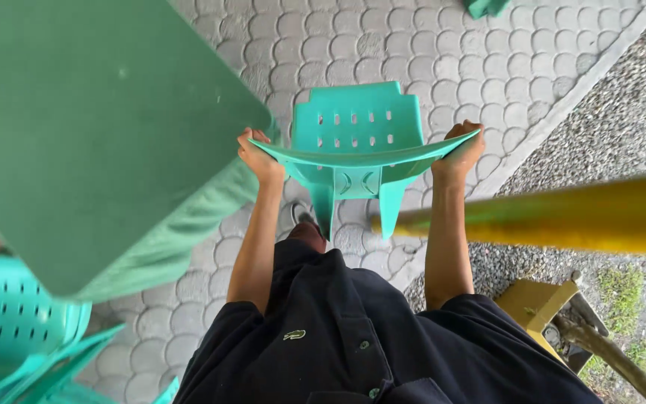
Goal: Arranging plastic chairs around tables in an outdoor area.
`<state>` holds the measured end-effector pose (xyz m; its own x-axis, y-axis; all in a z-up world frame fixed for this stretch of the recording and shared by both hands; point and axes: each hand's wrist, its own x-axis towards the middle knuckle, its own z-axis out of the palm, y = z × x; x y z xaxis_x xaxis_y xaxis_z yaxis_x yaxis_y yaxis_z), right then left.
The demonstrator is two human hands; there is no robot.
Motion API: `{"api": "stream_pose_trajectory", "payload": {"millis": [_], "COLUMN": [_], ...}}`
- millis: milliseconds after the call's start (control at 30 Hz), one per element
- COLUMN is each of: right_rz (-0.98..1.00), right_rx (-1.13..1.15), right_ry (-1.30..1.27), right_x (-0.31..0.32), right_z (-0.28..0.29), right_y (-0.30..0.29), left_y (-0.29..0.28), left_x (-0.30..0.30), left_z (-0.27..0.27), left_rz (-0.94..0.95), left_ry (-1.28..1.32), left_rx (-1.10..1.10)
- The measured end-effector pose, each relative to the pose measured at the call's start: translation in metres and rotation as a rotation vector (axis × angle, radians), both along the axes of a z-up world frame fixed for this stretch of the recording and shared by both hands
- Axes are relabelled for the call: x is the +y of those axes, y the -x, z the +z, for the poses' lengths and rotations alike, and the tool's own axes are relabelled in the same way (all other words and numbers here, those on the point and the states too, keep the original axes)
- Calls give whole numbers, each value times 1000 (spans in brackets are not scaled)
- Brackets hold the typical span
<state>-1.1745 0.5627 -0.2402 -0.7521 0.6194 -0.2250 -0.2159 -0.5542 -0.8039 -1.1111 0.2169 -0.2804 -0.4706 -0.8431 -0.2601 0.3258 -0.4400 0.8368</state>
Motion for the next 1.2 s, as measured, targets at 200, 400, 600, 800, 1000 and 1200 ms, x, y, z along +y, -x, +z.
{"api": "stream_pose_trajectory", "payload": {"millis": [200,400,600,800,1000,1200], "right_rz": [11,96,311,549,923,1069], "right_rx": [27,104,110,91,148,60], "right_ry": [-29,-15,-17,80,17,2], "right_x": [0,-15,-64,-155,-302,-435], "right_z": [26,41,20,11,-7,-44], "right_y": [138,286,463,654,778,827], "left_y": [142,272,387,479,523,554], "left_x": [-5,-21,-35,-85,-141,-198], "left_z": [28,33,47,26,15,-41], "left_rz": [-38,-40,159,386,628,938], "left_ry": [-88,-49,-83,-35,-5,-137], "left_rx": [102,229,301,212,172,-53]}}
